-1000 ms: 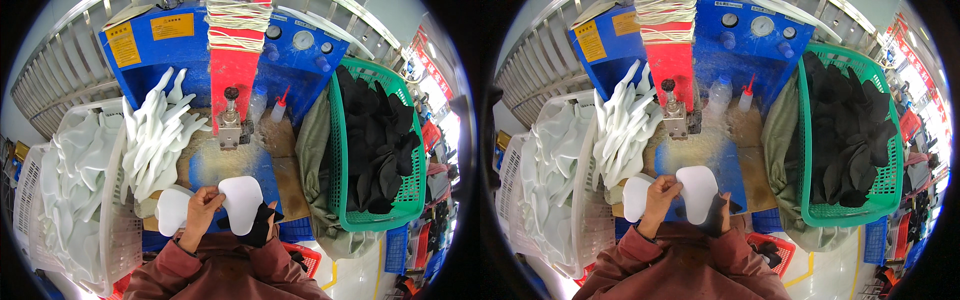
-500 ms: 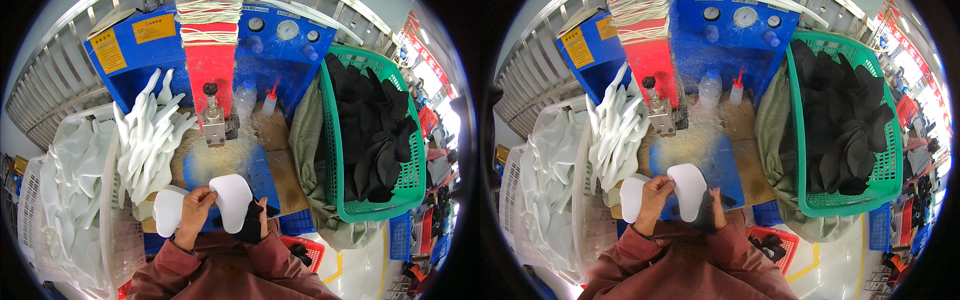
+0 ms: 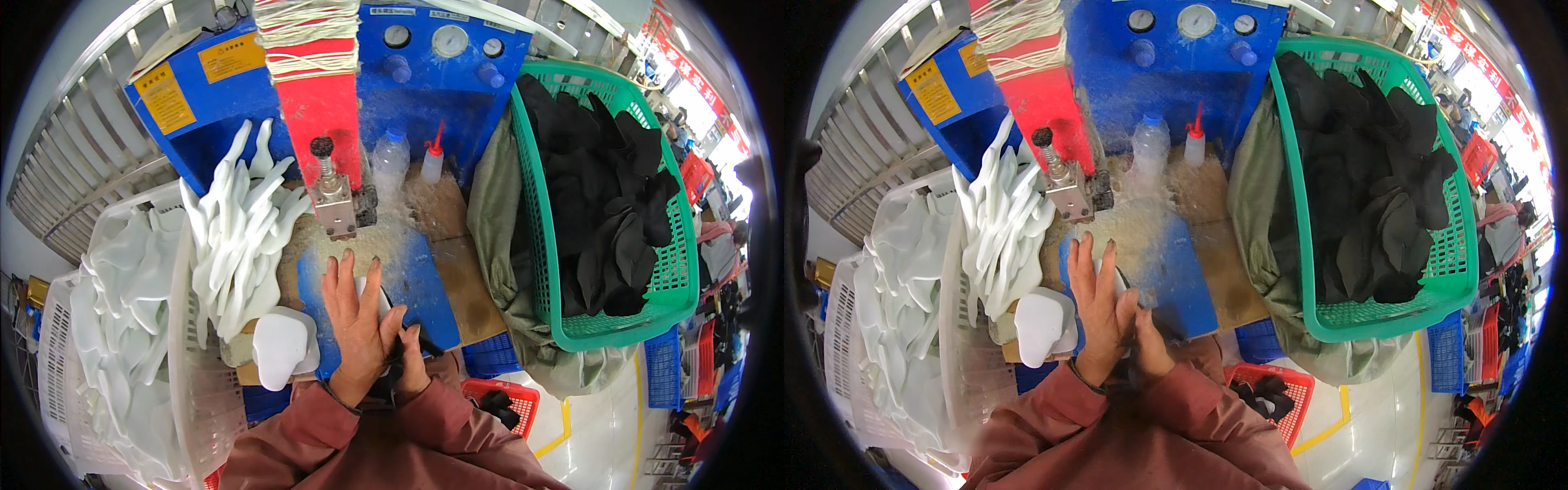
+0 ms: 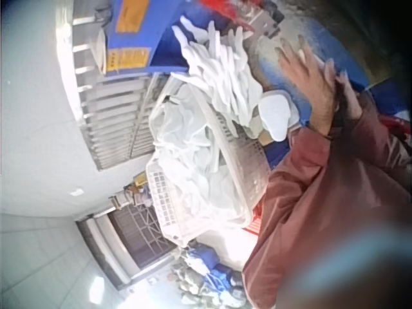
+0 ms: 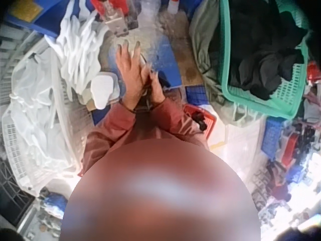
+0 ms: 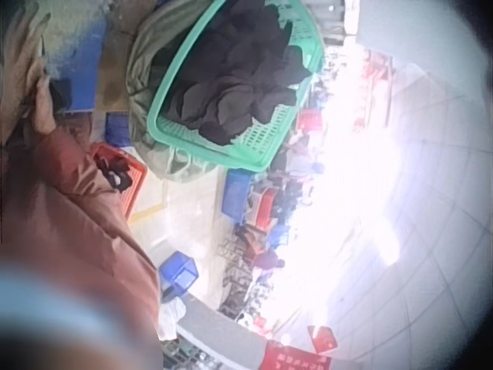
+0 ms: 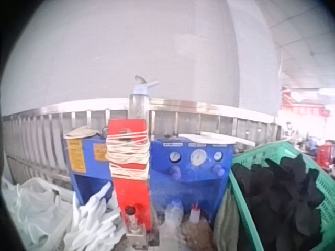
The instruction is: The person picks a black glove from a green basket, places it on a blue machine, and presses a lever to attach a white plastic insert. The finished glove is then placed into a red basket. This process is repeated for multiple gloves.
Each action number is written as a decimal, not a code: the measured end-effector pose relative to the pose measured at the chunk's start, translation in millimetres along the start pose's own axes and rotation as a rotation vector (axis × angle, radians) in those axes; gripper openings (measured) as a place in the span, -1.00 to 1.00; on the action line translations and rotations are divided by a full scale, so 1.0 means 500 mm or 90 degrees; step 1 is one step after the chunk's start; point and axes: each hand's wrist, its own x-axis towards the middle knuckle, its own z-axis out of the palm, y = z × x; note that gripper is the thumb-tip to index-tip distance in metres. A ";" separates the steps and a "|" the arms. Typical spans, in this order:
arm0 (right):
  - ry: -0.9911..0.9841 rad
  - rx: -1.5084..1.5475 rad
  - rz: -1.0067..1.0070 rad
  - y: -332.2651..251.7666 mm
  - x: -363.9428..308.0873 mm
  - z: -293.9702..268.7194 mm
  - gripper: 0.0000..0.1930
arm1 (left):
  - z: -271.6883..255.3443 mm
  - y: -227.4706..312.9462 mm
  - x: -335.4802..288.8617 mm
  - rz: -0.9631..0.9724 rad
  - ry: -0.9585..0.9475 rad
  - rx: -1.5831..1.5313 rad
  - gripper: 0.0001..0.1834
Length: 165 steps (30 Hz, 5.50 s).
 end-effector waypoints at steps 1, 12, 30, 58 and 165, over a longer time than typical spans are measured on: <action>-0.003 -0.031 -0.009 -0.008 0.006 0.001 -0.17 | 0.010 0.003 -0.003 0.000 0.004 0.005 -0.37; -0.157 0.308 -0.099 -0.008 0.028 -0.051 -0.41 | 0.038 0.043 -0.094 -0.019 -0.148 -0.235 -0.17; 0.680 -0.092 -0.010 -0.070 -0.494 -0.543 -0.55 | 0.079 0.072 -0.206 -0.424 -0.544 -0.776 -0.50; 0.232 -0.490 -0.076 -0.064 -0.214 -0.394 -0.70 | -0.106 -0.106 -0.037 -0.462 -0.127 -0.733 -0.82; 0.052 -0.604 -0.379 -0.243 0.277 -0.127 -0.71 | -0.025 -0.153 -0.005 -0.780 -0.120 -1.093 -0.67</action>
